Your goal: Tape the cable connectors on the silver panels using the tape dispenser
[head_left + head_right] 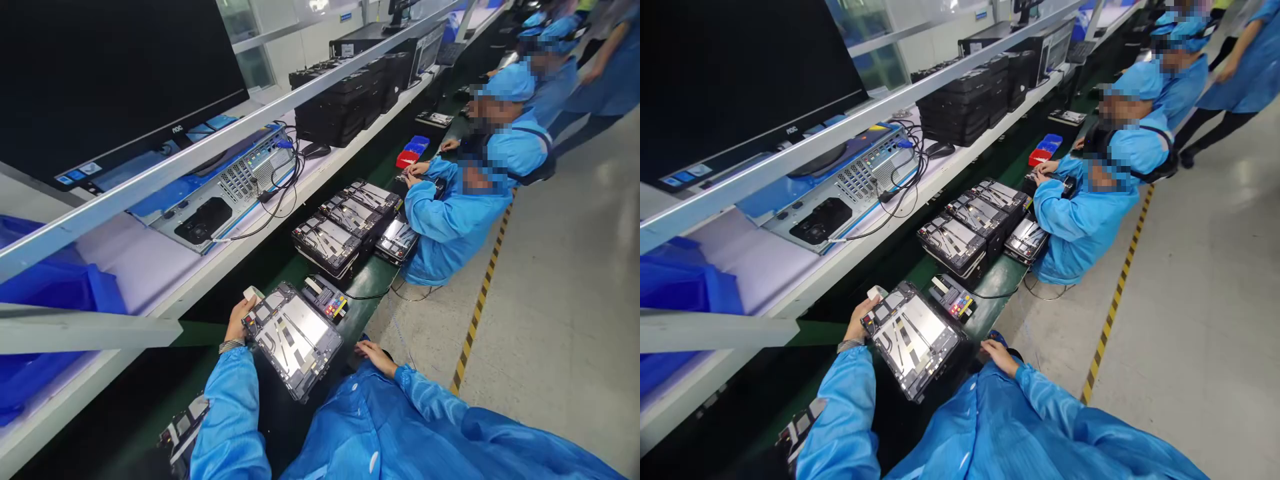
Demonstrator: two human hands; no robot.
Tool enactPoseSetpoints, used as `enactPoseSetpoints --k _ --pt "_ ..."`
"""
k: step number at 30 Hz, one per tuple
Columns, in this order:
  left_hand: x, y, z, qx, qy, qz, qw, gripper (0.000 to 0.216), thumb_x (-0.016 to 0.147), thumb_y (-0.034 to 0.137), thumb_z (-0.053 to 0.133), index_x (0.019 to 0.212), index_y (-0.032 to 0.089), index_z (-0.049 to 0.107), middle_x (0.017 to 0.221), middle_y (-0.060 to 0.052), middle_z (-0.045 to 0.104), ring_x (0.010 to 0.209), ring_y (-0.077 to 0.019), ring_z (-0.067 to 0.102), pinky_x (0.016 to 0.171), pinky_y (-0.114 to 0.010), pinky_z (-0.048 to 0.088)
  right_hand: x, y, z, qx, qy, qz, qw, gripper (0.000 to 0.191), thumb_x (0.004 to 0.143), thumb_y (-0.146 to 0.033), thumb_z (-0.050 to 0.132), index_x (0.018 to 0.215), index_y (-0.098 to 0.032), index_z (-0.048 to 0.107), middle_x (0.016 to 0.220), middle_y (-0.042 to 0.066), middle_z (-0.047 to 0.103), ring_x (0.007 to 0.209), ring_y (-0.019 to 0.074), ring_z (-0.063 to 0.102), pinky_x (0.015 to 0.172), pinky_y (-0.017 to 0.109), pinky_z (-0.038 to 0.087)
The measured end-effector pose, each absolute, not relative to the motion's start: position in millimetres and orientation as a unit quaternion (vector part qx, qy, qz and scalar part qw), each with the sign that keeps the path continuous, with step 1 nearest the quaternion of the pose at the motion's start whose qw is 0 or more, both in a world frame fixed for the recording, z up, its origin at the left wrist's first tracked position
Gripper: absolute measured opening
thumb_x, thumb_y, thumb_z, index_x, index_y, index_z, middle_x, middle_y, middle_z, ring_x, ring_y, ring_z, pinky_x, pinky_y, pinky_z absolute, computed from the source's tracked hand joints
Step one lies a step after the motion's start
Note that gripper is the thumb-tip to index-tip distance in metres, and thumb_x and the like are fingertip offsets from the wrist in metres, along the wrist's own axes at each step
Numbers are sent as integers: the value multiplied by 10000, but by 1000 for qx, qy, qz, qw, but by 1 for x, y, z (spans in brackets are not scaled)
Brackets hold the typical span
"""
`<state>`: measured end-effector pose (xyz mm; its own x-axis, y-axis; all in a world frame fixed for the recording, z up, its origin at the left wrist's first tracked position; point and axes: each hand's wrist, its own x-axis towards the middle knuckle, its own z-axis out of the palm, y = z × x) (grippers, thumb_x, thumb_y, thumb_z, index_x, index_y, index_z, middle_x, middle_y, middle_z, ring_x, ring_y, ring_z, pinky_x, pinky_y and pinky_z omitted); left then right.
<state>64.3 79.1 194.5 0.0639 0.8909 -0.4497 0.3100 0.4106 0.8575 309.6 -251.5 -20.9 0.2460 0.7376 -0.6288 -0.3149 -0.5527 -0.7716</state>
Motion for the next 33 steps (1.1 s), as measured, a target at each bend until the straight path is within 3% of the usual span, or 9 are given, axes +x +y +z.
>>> enactPoseSetpoints --k 4,7,11,16,22,27,30,33 --pt "41 80 184 421 617 307 590 255 874 356 736 1022 151 705 765 -66 754 802 -277 765 707 -363 612 345 -238 -19 -663 -166 571 455 646 602 -814 753 818 -205 740 845 86 790 916 336 737 873 479 538" --pt "30 80 189 468 607 313 561 304 837 369 765 1042 149 724 825 -65 772 851 -273 752 789 -371 602 379 -224 -15 -664 -178 552 471 647 628 -799 762 867 -198 743 885 108 801 913 314 734 885 454 548" --pt "28 70 221 619 617 276 400 352 804 426 779 1012 143 752 911 -62 774 935 -274 704 905 -368 546 427 -202 4 -668 -225 479 523 623 719 -769 750 941 -187 749 906 128 804 914 303 745 905 444 563" --pt "47 24 292 771 590 170 170 276 933 432 631 940 173 725 946 -87 725 875 -274 661 865 -383 500 468 -168 27 -644 -283 428 567 578 830 -701 745 1046 -165 761 961 152 813 899 291 768 867 433 589" --pt "74 38 350 737 638 219 -44 252 993 376 591 1111 172 679 1131 -167 703 1105 -361 646 986 -459 476 474 -145 20 -640 -281 445 560 598 764 -714 785 997 -164 754 922 143 806 835 291 771 791 421 605" --pt "71 109 343 709 680 179 -50 290 967 206 557 1201 79 673 1258 -274 666 1279 -431 565 1116 -556 397 459 -151 15 -628 -295 477 539 624 739 -746 774 985 -173 750 933 152 812 858 319 775 788 440 606" --pt "73 97 336 705 670 222 -69 474 969 245 588 1409 66 592 1470 -304 562 1408 -452 475 1178 -585 345 446 -157 26 -621 -304 496 526 644 742 -774 764 989 -180 760 922 151 812 849 328 773 782 452 609" --pt "80 41 328 728 626 276 -37 468 1028 353 558 1446 146 599 1493 -223 593 1435 -394 500 1207 -535 365 428 -160 45 -588 -343 527 509 612 796 -751 754 1013 -179 765 941 151 813 876 322 772 829 450 608"
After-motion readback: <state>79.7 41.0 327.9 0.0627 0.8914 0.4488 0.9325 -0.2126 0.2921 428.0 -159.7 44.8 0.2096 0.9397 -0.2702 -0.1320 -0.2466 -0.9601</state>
